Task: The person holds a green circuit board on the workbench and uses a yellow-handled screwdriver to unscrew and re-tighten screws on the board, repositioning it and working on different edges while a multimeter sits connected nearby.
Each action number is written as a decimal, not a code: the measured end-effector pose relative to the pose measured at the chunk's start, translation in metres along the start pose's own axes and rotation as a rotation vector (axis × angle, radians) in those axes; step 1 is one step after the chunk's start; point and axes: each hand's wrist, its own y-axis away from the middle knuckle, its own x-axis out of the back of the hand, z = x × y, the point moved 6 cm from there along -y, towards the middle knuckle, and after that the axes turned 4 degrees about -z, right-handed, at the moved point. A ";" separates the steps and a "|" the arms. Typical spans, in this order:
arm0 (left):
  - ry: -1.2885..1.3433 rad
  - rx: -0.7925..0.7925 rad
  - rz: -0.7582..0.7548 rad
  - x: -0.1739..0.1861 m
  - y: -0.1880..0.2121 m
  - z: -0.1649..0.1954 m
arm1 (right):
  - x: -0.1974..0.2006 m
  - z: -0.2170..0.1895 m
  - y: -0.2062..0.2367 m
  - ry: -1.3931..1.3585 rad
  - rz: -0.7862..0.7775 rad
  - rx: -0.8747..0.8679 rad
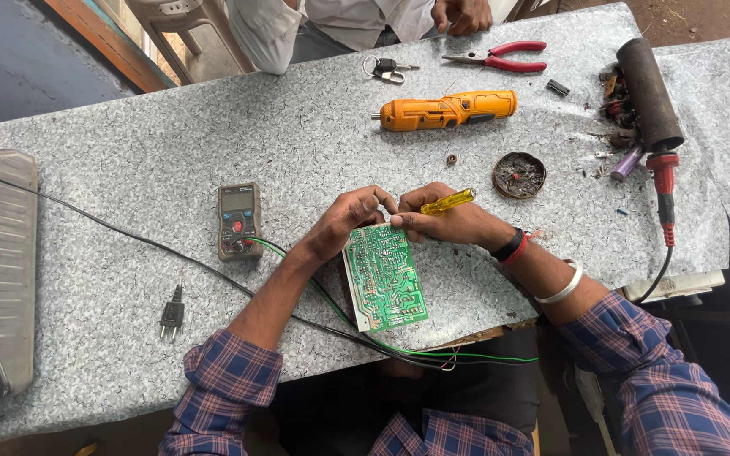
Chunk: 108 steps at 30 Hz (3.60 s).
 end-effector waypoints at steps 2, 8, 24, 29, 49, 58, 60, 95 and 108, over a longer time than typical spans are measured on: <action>-0.019 0.020 0.010 0.001 -0.001 -0.003 | 0.000 0.001 0.000 0.003 -0.005 -0.005; -0.002 -0.012 -0.011 0.001 -0.002 -0.002 | 0.001 -0.001 0.000 0.051 -0.004 0.016; -0.083 -0.057 -0.017 -0.001 -0.005 0.006 | 0.001 0.001 -0.002 0.024 -0.011 0.011; 0.062 -0.013 -0.052 -0.004 -0.005 0.004 | 0.001 0.003 -0.002 -0.002 -0.016 -0.012; 0.072 -0.024 -0.063 -0.005 -0.006 0.004 | 0.001 0.001 -0.001 0.001 -0.009 -0.019; 0.053 -0.018 -0.052 -0.005 -0.006 0.003 | 0.001 0.000 0.000 -0.014 -0.007 -0.014; 0.049 -0.014 -0.045 -0.005 -0.007 0.003 | 0.002 0.001 0.001 -0.014 -0.001 -0.022; 0.052 0.010 -0.042 -0.005 -0.006 0.004 | 0.001 -0.006 0.000 0.012 0.007 -0.018; 0.050 -0.029 -0.031 -0.004 -0.003 0.011 | -0.001 -0.007 -0.004 0.036 0.012 -0.011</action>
